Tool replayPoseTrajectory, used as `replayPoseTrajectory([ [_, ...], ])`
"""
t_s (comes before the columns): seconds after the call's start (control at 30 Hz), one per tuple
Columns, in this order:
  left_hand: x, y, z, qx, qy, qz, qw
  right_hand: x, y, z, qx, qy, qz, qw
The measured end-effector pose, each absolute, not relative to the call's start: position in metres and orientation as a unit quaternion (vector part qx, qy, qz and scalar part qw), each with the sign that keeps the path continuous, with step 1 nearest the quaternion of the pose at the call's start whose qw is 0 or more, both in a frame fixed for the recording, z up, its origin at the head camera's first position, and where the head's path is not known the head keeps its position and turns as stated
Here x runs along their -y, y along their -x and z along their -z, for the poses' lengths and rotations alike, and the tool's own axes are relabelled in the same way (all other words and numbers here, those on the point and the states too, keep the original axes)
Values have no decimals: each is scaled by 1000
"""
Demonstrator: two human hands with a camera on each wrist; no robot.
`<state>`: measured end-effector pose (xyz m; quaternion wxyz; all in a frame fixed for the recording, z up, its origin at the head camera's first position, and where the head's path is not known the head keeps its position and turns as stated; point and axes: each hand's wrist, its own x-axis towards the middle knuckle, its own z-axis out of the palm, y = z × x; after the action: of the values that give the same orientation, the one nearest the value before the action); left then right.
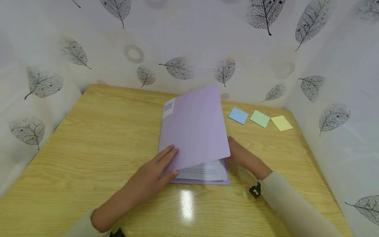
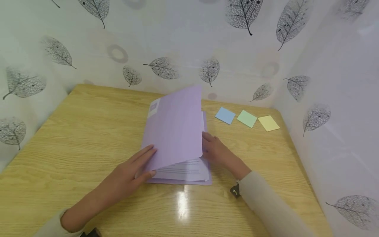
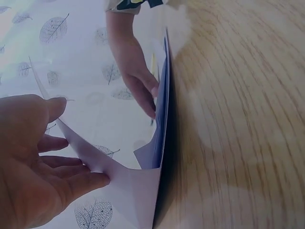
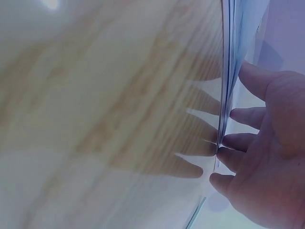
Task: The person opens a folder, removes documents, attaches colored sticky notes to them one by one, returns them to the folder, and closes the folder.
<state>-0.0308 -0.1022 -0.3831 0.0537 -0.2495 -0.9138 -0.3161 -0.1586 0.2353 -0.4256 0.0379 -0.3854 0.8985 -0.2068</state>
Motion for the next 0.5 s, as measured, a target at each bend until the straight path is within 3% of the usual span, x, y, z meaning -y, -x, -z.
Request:
replayPoseTrajectory([
  [0.33,104,28,383,912,227,337,57,-232,159,423,-907,368,202,37],
  [0.5,111,21,384,910,163,382,16,-229,156,418,-935,289,173,109],
])
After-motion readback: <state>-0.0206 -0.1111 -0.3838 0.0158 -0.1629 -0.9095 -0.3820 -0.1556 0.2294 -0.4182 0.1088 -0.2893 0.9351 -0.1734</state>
